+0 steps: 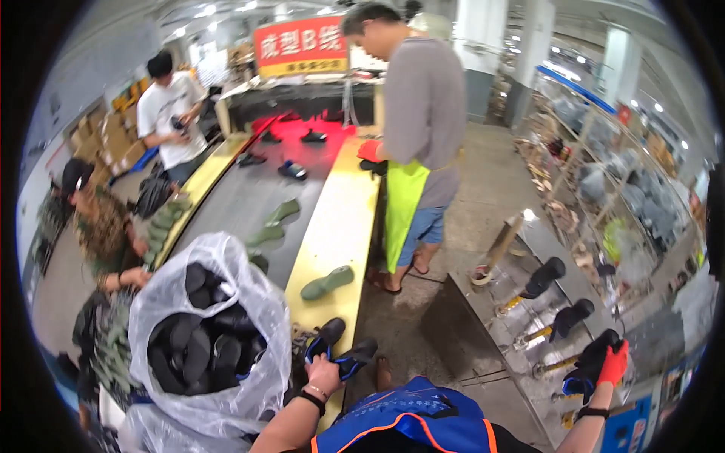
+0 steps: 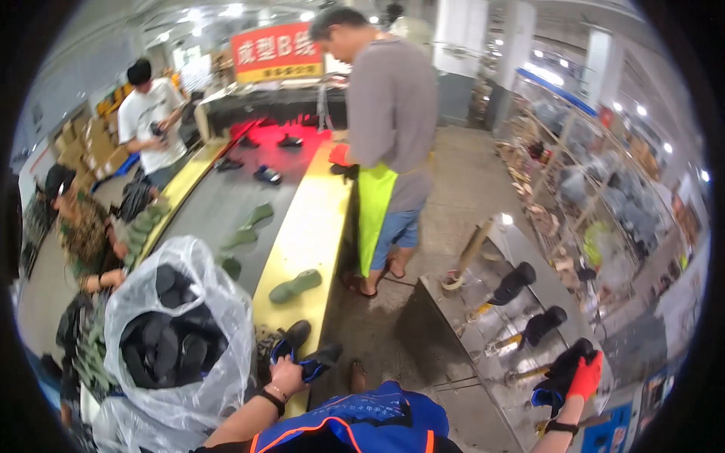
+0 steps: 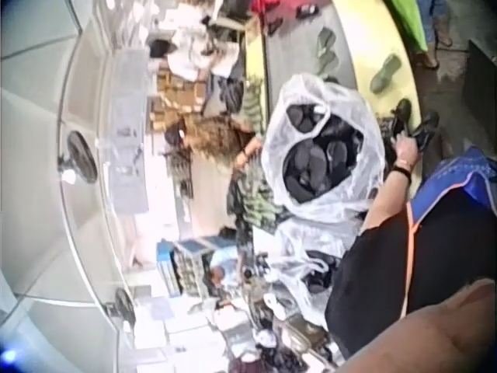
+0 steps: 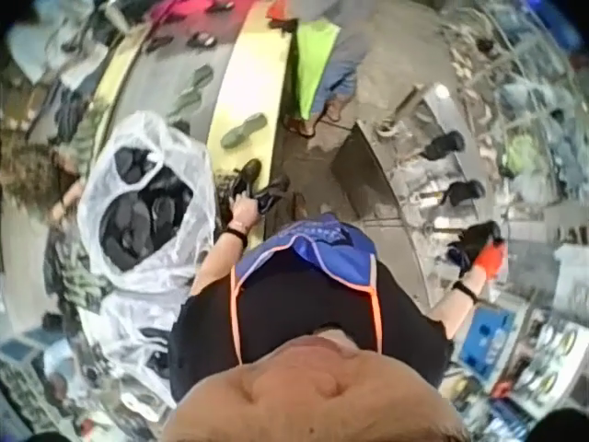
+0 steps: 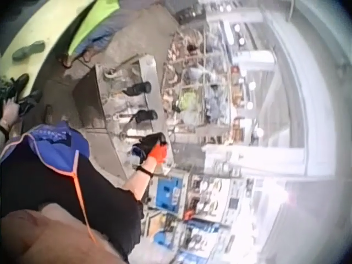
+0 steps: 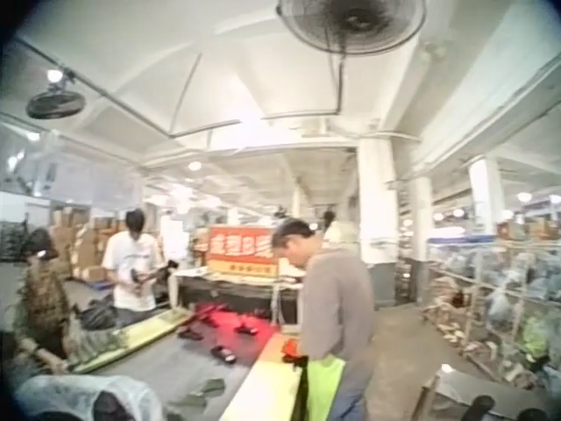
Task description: Checking, sorting, and placing shoes onto a production line conveyor and lasts in a shoe manufacturing facility.
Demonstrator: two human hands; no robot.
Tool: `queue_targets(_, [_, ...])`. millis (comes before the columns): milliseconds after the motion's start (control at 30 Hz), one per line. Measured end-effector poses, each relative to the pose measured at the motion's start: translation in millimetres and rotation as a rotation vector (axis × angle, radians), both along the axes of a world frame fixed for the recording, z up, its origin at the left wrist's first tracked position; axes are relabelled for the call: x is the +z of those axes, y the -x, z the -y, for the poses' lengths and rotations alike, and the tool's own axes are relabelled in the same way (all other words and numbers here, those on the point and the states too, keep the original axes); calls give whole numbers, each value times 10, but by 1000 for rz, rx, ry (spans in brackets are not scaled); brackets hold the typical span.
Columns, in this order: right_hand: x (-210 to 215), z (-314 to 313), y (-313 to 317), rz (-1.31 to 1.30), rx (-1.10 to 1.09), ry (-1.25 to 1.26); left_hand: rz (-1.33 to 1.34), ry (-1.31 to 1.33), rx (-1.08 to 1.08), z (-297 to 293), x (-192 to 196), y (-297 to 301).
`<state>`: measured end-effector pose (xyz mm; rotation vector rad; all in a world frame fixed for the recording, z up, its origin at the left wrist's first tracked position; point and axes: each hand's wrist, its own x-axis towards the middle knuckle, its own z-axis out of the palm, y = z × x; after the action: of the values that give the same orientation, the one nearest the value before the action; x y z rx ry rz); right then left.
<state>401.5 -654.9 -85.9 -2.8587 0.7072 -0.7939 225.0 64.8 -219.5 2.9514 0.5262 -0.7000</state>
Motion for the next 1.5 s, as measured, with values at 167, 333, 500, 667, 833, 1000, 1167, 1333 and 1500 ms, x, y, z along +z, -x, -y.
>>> queue_targets(167, [1029, -857, -49, 382, 167, 11, -43, 17, 76, -68, 47, 13])
queue_targets(333, [1462, -1994, -349, 514, 669, -310, -68, 27, 70, -51, -10, -8])
queue_targets(500, [669, -3527, -1355, -121, 897, -79, -70, 25, 42, -31, -38, -43])
queue_targets(667, [188, -5357, -1977, -447, 1006, 264, -11, 52, 29, -89, -107, 23])
queue_targets(833, [451, -7564, -1839, -64, 1519, -330, 82, 64, 33, -146, -357, 42])
queue_targets(1000, [241, -9161, -1698, -65, 1476, -817, 202, -6, 79, -186, -919, 197])
queue_targets(1167, [-949, -9396, -2445, -627, 1000, -1420, 422, 304, 37, -309, -467, -194])
queue_targets(1333, [-1061, -8943, -1059, -1022, 1476, -1202, 106, 378, 622, -361, -1717, 494])
queue_targets(1500, [-1214, -7181, -1024, -1031, 1225, -1336, 88, 358, 336, -342, -1369, 145])
